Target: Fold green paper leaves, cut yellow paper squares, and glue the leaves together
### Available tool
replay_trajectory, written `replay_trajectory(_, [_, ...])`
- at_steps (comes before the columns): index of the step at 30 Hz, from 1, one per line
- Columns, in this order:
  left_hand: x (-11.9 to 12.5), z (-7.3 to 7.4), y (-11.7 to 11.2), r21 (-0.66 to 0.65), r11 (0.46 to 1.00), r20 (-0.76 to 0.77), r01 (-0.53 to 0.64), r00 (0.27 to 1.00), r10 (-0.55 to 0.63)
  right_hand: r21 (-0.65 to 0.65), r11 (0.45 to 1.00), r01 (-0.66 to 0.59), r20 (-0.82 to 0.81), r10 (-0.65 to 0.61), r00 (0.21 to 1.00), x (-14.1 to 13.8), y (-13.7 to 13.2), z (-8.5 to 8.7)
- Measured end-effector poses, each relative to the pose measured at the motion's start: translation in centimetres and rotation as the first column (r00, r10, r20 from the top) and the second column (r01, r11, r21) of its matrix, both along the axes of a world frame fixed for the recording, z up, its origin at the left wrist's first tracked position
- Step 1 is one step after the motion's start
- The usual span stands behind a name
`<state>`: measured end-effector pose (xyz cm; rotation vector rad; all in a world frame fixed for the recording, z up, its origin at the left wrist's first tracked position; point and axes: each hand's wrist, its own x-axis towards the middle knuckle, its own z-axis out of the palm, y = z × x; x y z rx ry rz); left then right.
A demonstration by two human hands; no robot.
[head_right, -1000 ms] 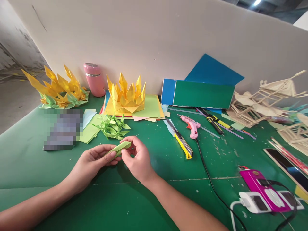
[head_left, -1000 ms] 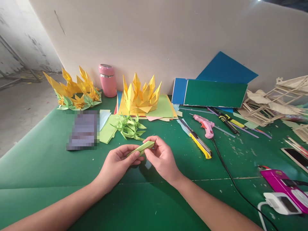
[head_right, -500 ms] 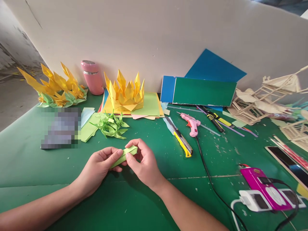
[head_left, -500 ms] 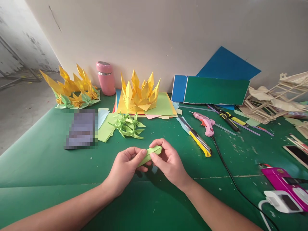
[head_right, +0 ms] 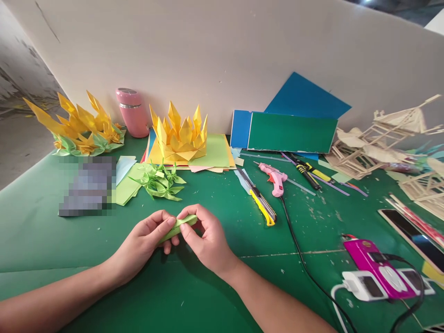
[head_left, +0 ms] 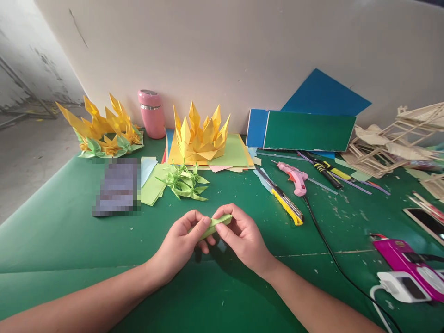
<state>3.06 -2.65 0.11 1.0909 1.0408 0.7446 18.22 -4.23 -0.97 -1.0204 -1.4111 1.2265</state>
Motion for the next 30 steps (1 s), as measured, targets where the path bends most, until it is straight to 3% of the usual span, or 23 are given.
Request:
replay_trajectory(13, [0.36,-0.33,-0.30,0.047,0.996,-0.038,-0.074,0.996,0.076,0.069,0.992,0.105,0.091,-0.111,0.990,-0.25,-0.02,0.19])
replay_trajectory(23, [0.31,0.06,-0.24,0.049,0.998,-0.029,-0.047,0.998,0.048,-0.005,0.998,0.066,0.051,-0.065,0.997,-0.26,0.03,0.22])
replay_trajectory(30, [0.30,0.21,-0.40,0.032,0.998,-0.017,-0.046,0.999,0.046,-0.030,0.994,0.103,0.057,-0.102,0.993,-0.12,0.08,0.08])
